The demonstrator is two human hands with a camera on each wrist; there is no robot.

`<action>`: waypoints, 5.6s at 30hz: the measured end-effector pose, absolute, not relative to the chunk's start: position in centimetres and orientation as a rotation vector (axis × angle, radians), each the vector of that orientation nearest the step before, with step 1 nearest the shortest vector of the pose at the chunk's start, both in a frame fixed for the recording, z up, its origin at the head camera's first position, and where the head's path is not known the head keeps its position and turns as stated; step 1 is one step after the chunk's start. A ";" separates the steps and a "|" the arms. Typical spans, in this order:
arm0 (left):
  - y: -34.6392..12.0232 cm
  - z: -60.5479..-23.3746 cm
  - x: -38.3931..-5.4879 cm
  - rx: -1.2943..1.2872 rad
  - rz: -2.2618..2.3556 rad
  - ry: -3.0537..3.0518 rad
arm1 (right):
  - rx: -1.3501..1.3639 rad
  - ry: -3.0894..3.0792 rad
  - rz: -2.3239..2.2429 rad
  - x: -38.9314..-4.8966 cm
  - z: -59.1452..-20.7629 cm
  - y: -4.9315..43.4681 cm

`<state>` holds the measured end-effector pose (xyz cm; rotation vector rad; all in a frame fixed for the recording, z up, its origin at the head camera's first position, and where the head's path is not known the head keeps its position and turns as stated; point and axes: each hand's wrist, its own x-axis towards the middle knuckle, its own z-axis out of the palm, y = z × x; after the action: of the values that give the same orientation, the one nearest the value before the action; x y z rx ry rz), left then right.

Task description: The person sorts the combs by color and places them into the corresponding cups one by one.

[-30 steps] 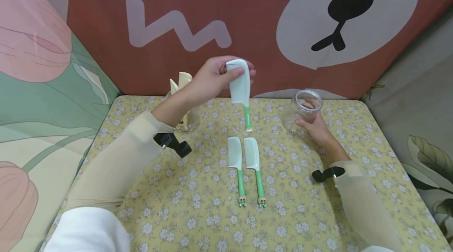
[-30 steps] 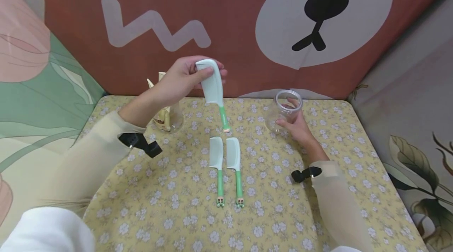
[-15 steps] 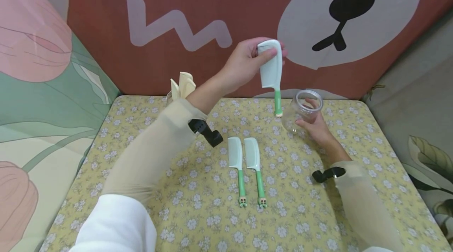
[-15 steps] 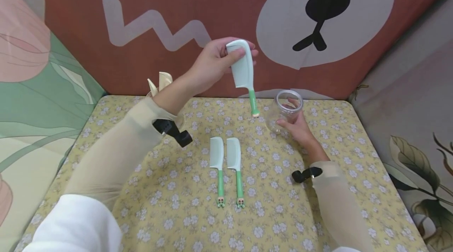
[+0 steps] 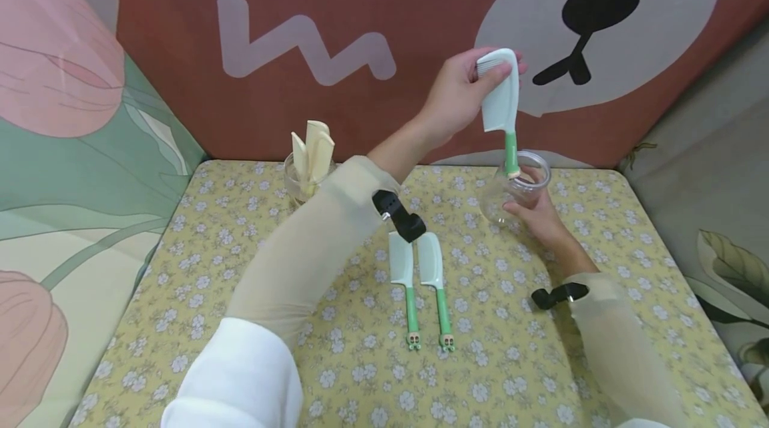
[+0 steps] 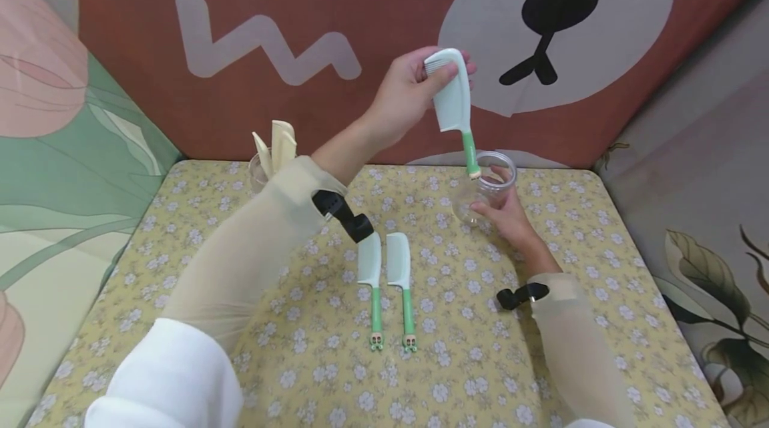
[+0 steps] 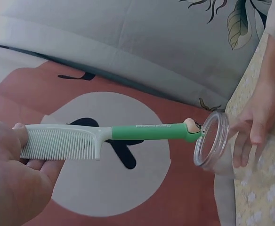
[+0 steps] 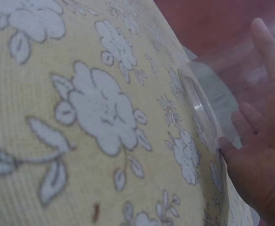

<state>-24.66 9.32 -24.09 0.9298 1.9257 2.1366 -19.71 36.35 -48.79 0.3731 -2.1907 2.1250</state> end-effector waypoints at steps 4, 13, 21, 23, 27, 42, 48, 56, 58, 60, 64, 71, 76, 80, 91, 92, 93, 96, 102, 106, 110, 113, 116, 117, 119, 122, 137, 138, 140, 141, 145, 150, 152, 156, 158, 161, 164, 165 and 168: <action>10.9 -24.0 -24.8 0.894 2.084 2.011 | 0.318 -2.244 2.094 -19.7 -48.6 36.3; 14.0 -24.5 -24.7 0.870 2.039 2.066 | 0.278 -2.305 2.053 -19.6 -48.5 36.4; 15.9 -26.2 -24.7 0.850 1.992 2.172 | 0.230 -2.377 1.990 -19.3 -48.3 36.7; 16.3 -26.8 -24.8 0.857 1.988 2.178 | 0.222 -2.398 1.979 -19.3 -48.2 36.7; 16.8 -27.9 -24.7 0.854 2.000 2.163 | 0.213 -2.401 1.988 -19.2 -48.1 36.7; 18.7 -32.3 -23.5 0.685 2.012 2.121 | 0.160 -2.428 1.968 -19.1 -48.0 36.5; 18.9 -33.7 -23.7 0.670 1.983 2.103 | 0.251 -2.328 2.027 -19.0 -48.3 36.5; 19.4 -34.8 -23.7 0.707 1.890 2.093 | 0.318 -2.287 2.038 -19.2 -48.5 36.5; 19.4 -35.0 -23.6 0.700 1.891 2.075 | 0.328 -2.278 2.046 -19.2 -48.6 36.5; 19.4 -35.2 -23.7 0.692 1.890 2.066 | 0.329 -2.279 2.045 -19.2 -48.5 36.5; 19.4 -35.4 -23.7 0.672 1.889 2.058 | 0.313 -2.299 2.041 -19.1 -48.5 36.5; 19.4 -35.3 -24.1 0.651 1.871 2.101 | 0.283 -2.316 2.029 -19.2 -48.5 36.5; 19.1 -35.4 -24.5 0.650 1.875 2.099 | 0.344 -2.240 2.097 -19.5 -48.7 36.5; 19.0 -35.4 -24.7 0.635 1.892 2.081 | 0.325 -2.249 2.099 -19.4 -48.7 36.5; 18.0 -35.1 -24.9 0.613 1.861 2.081 | 0.358 -2.256 2.077 -19.2 -48.6 36.7; 17.9 -35.1 -24.9 0.607 1.852 2.088 | 0.358 -2.261 2.072 -19.2 -48.6 36.7; 17.8 -35.0 -24.8 0.601 1.848 2.091 | 0.356 -2.262 2.071 -19.2 -48.6 36.7; 17.4 -34.8 -24.8 0.599 1.841 2.094 | 0.364 -2.251 2.079 -19.2 -48.5 36.6; 15.5 -33.9 -25.6 0.713 1.745 2.150 | 0.356 -2.241 2.081 -19.2 -48.5 36.6; 14.0 -33.2 -26.2 0.867 1.586 2.258 | 0.373 -2.229 2.104 -19.2 -48.6 36.8; 12.7 -32.4 -26.4 1.036 1.369 2.383 | 0.386 -2.218 2.129 -19.1 -48.7 36.9; 11.8 -31.9 -26.3 1.158 1.228 2.445 | 0.386 -2.214 2.131 -19.1 -48.7 37.0; 11.0 -31.5 -26.1 1.269 1.110 2.479 | 0.387 -2.208 2.123 -19.1 -48.7 37.0; 10.7 -31.4 -25.9 1.300 1.083 2.480 | 0.386 -2.208 2.120 -19.1 -48.7 37.0; 10.1 -31.4 -25.5 1.337 1.031 2.473 | 0.384 -2.209 2.115 -19.1 -48.6 37.0; 9.1 -31.4 -24.8 1.383 0.971 2.449 | 0.377 -2.223 2.106 -19.1 -48.6 37.0; 3.9 -32.9 -22.7 1.469 0.916 2.357 | 0.367 -2.222 2.106 -19.2 -48.9 37.0; 3.5 -33.1 -22.6 1.464 0.913 2.354 | 0.369 -2.221 2.106 -19.2 -48.9 37.0; 2.8 -33.6 -22.4 1.463 0.899 2.352 | 0.376 -2.213 2.118 -19.2 -48.9 37.1; 2.4 -33.9 -22.4 1.455 0.892 2.349 | 0.379 -2.205 2.124 -19.3 -49.0 37.1; 1.1 -35.1 -22.1 1.434 0.875 2.334 | 0.381 -2.201 2.118 -19.3 -49.0 37.0; -0.3 -36.5 -21.4 1.396 0.869 2.337 | 0.386 -2.214 2.090 -19.3 -49.1 37.0; -0.7 -37.1 -21.2 1.399 0.867 2.336 | 0.383 -2.222 2.088 -19.3 -49.1 37.0; -1.5 -38.3 -20.8 1.419 0.849 2.348 | 0.384 -2.234 2.085 -19.2 -49.1 37.0; -1.8 -38.9 -20.7 1.420 0.836 2.354 | 0.391 -2.233 2.089 -19.2 -49.1 37.0; -2.3 -39.8 -20.5 1.415 0.817 2.350 | 0.393 -2.232 2.096 -19.2 -49.1 37.0; -2.8 -40.7 -20.3 1.411 0.797 2.342 | 0.382 -2.233 2.098 -19.2 -49.1 37.0; -3.0 -41.0 -20.2 1.410 0.794 2.337 | 0.379 -2.234 2.100 -19.2 -49.1 37.0; -3.5 -42.1 -20.1 1.414 0.785 2.327 | 0.379 -2.232 2.104 -19.3 -49.2 37.0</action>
<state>-20.13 -3.48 -42.10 1.4139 2.3275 0.7852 -19.25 36.95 -49.18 0.3788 -2.2317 2.1041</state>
